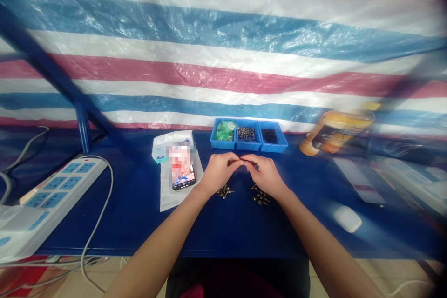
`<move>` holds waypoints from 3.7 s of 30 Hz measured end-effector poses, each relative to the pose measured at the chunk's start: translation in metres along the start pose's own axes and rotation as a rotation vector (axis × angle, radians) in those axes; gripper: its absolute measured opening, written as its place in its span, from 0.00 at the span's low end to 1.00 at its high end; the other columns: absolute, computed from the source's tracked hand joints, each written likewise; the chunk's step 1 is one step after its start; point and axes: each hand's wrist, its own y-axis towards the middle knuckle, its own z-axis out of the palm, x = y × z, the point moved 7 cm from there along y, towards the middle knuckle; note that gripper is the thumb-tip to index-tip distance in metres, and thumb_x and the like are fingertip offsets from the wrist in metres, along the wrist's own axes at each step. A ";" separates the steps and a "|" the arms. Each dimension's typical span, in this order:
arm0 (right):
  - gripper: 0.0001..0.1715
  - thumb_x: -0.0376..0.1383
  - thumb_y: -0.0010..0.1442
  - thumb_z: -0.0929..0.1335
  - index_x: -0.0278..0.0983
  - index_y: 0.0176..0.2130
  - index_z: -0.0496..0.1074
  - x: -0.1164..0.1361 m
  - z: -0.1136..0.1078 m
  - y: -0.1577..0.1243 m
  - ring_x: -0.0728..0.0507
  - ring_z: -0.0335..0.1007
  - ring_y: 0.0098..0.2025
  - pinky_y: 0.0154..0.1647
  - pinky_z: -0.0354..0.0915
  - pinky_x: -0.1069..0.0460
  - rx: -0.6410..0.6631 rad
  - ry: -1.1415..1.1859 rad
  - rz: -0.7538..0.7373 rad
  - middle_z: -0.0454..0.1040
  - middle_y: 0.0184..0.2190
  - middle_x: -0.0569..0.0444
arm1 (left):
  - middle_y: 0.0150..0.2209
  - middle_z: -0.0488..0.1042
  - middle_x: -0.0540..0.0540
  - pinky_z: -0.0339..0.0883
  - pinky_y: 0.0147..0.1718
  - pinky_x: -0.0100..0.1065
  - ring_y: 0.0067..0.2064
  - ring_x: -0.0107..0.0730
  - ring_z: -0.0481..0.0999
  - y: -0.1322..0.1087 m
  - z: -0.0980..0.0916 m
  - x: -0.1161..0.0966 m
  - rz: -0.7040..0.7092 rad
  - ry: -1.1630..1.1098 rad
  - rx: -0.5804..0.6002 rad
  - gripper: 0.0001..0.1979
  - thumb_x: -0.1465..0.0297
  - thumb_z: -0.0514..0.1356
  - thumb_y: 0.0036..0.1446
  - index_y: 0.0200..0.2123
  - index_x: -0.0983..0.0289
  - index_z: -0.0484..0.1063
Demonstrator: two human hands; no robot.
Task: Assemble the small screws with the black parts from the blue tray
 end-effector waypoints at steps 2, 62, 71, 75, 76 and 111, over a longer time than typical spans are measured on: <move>0.14 0.38 0.66 0.63 0.43 0.49 0.73 -0.008 -0.001 0.000 0.42 0.78 0.40 0.41 0.70 0.49 -0.003 0.029 0.071 0.80 0.43 0.52 | 0.29 0.80 0.50 0.62 0.33 0.31 0.30 0.30 0.75 0.000 0.000 0.001 0.006 0.020 -0.006 0.12 0.60 0.60 0.62 0.31 0.60 0.78; 0.14 0.44 0.62 0.68 0.41 0.44 0.76 -0.012 -0.010 0.002 0.46 0.70 0.30 0.33 0.65 0.51 -0.046 0.042 0.107 0.77 0.31 0.54 | 0.30 0.78 0.50 0.60 0.31 0.30 0.31 0.30 0.73 0.000 0.000 0.000 0.050 0.184 0.017 0.13 0.62 0.58 0.63 0.30 0.62 0.74; 0.09 0.37 0.64 0.67 0.40 0.38 0.77 0.006 -0.002 0.001 0.45 0.74 0.36 0.39 0.66 0.51 0.073 0.045 -0.033 0.80 0.36 0.54 | 0.28 0.78 0.49 0.61 0.31 0.29 0.30 0.28 0.73 0.000 0.003 0.002 0.008 0.023 0.025 0.14 0.60 0.60 0.61 0.29 0.63 0.75; 0.12 0.37 0.65 0.64 0.41 0.42 0.76 0.004 -0.003 0.002 0.44 0.75 0.40 0.41 0.67 0.50 0.046 0.016 -0.039 0.80 0.40 0.53 | 0.28 0.78 0.49 0.61 0.30 0.30 0.30 0.28 0.73 0.000 0.001 0.002 0.007 0.050 0.003 0.15 0.58 0.60 0.61 0.28 0.63 0.75; 0.12 0.37 0.65 0.64 0.41 0.43 0.76 0.002 -0.004 0.002 0.44 0.75 0.40 0.41 0.67 0.50 0.035 0.019 -0.024 0.80 0.40 0.53 | 0.28 0.78 0.49 0.61 0.31 0.30 0.30 0.28 0.73 0.000 0.001 0.002 0.004 0.053 -0.003 0.15 0.58 0.60 0.61 0.28 0.63 0.74; 0.10 0.41 0.61 0.69 0.40 0.41 0.76 0.007 0.004 0.000 0.47 0.68 0.31 0.33 0.64 0.52 0.136 0.154 0.003 0.77 0.36 0.55 | 0.26 0.75 0.48 0.60 0.29 0.29 0.29 0.27 0.70 0.001 -0.001 0.002 -0.027 -0.037 -0.008 0.16 0.58 0.60 0.60 0.27 0.63 0.73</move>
